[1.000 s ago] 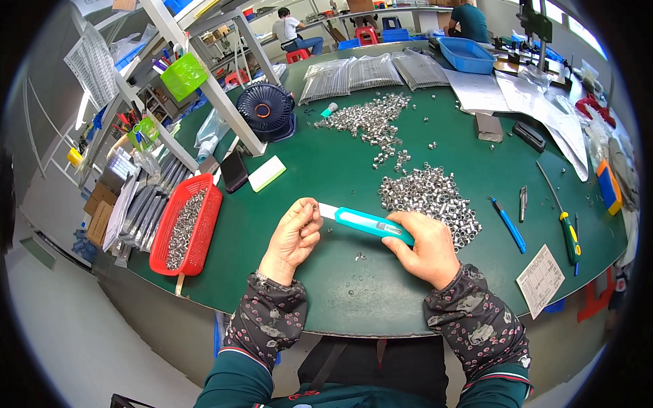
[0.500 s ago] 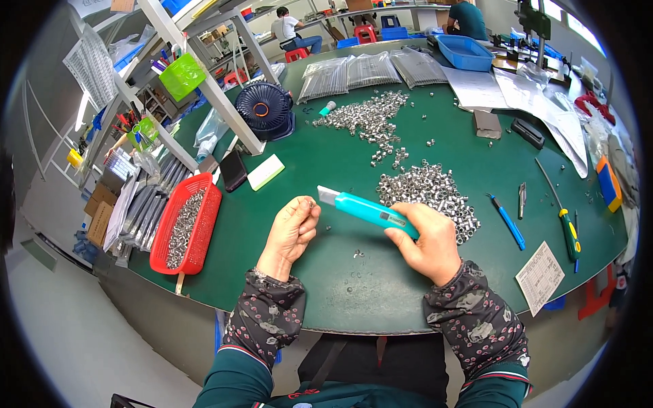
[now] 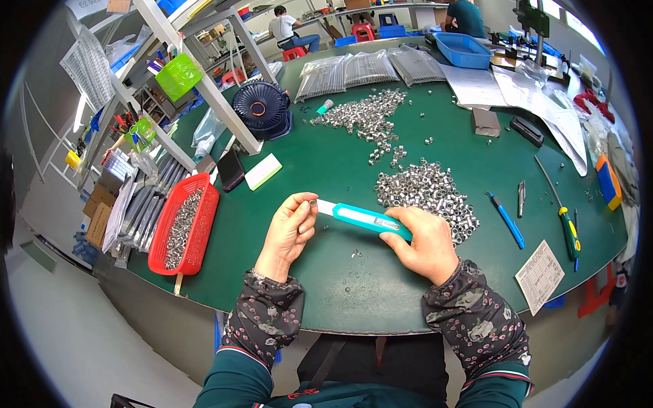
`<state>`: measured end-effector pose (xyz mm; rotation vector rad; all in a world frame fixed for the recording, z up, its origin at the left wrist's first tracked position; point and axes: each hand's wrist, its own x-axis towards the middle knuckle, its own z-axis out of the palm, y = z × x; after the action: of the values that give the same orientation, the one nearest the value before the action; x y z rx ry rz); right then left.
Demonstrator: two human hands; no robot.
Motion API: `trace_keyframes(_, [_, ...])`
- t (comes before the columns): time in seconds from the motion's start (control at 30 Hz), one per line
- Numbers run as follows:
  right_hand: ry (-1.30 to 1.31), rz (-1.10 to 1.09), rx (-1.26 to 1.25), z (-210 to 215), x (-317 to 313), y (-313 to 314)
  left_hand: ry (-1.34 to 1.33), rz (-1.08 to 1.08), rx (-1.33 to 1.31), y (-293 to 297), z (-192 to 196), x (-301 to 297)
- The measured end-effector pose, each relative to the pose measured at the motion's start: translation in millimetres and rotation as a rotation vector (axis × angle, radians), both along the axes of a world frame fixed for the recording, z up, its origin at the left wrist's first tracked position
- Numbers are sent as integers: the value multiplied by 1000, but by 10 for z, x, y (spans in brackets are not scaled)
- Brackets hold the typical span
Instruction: Scraping small metal components with a utility knife to remove burrs or clean the surfaces at a factory workbench.
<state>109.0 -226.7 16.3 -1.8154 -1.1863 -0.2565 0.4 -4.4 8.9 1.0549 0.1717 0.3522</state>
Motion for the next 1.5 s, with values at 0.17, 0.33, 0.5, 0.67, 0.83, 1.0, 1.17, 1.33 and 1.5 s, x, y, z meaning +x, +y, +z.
trace_keyframes(0.17, [19, 25, -37, 13, -4, -4, 16, 5, -5, -1, 6, -2])
trace_keyframes(0.33, [97, 77, -64, 27, -5, -4, -12, -57, -58, 20, -31, -6])
trace_keyframes(0.5, [202, 128, -115, 21, 18, -16, -16, -45, -15, -3, -18, -7])
trace_keyframes(0.67, [157, 80, -125, 37, -18, -2, 9, 12, 100, -27, -20, -11])
trace_keyframes(0.83, [20, 24, -87, 44, -46, -16, 95, 86, 183, -79, 6, -5])
trace_keyframes(1.0, [-89, -24, -84, 49, -76, -15, 145, 80, 203, -71, 21, -11])
trace_keyframes(1.17, [-186, -54, -97, 61, -88, -16, 166, 62, 177, -61, 42, -18])
trace_keyframes(1.33, [-237, -65, -108, 88, -96, -15, 237, 64, 178, -63, 45, -11])
trace_keyframes(1.5, [-308, -63, -98, 103, -81, -10, 250, -26, 106, -21, 59, -16])
